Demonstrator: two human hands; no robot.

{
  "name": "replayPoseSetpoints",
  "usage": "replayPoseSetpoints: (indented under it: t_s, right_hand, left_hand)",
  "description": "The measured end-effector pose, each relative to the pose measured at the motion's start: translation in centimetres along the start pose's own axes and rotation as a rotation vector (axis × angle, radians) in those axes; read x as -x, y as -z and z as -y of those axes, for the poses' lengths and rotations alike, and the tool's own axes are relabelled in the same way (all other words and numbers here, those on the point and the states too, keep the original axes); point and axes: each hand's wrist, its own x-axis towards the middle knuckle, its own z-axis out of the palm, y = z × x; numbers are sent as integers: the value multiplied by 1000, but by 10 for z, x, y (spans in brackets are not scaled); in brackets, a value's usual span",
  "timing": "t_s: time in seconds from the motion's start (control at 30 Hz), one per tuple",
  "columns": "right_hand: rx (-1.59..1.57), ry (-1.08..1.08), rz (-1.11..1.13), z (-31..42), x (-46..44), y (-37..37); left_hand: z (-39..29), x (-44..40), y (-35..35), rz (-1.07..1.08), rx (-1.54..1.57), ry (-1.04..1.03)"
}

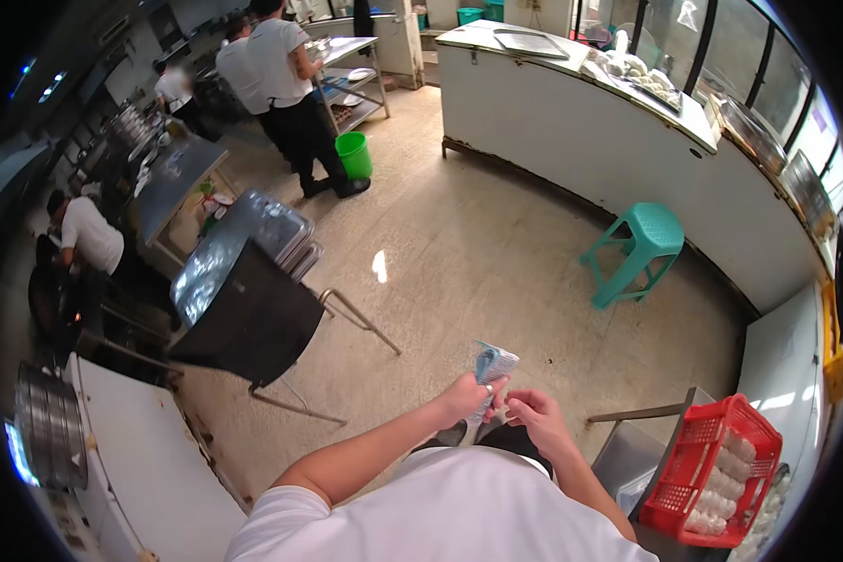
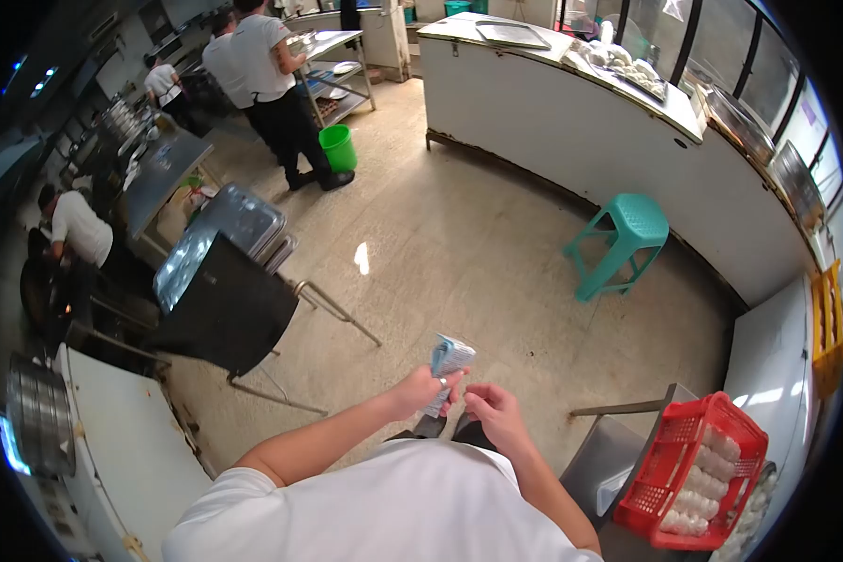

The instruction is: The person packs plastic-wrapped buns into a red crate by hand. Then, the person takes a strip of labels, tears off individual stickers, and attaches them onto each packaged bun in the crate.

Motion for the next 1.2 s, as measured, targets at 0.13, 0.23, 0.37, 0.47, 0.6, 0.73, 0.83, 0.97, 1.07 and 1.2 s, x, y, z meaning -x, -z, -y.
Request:
replayPoseSetpoints:
  t_s: [0.13, 0.23, 0.37, 0.47, 0.6, 0.73, 0.83, 0.97, 1.07, 1.2]
  right_hand:
    - [-445, -40, 112, 27, -46, 53]
    - [-535, -49, 111, 47, -84, 107]
    - [-569, 73, 42, 60, -149, 181]
    - [-541, 155, -49, 103, -183, 235]
    - [-536, 220, -316, 141, -215, 303]
    - [-460, 246, -550, 169, -220, 370]
    - [-471, 265, -744, 171, -222, 422]
    - [-490, 341, -954, 161, -230, 490]
    - [-532, 221, -1084, 156, -226, 541]
    - [-606, 229, -1257, 172, -198, 597]
  left_hand:
    - [-31, -89, -11, 167, -146, 124]
    - [-61, -160, -33, 241, -252, 153]
    - [-111, -256, -57, 282, -316, 189]
    - [-143, -309, -84, 286, -317, 192]
    - [-200, -374, -126, 397, -398, 262]
    - [-235, -441, -178, 585, -448, 376]
    - [-253, -495, -225, 729, -514, 457]
    - [-260, -580, -285, 886, -616, 570]
    - [-260, -642, -337, 979, -736, 629]
    - [-260, -708, -428, 1166, -798, 691]
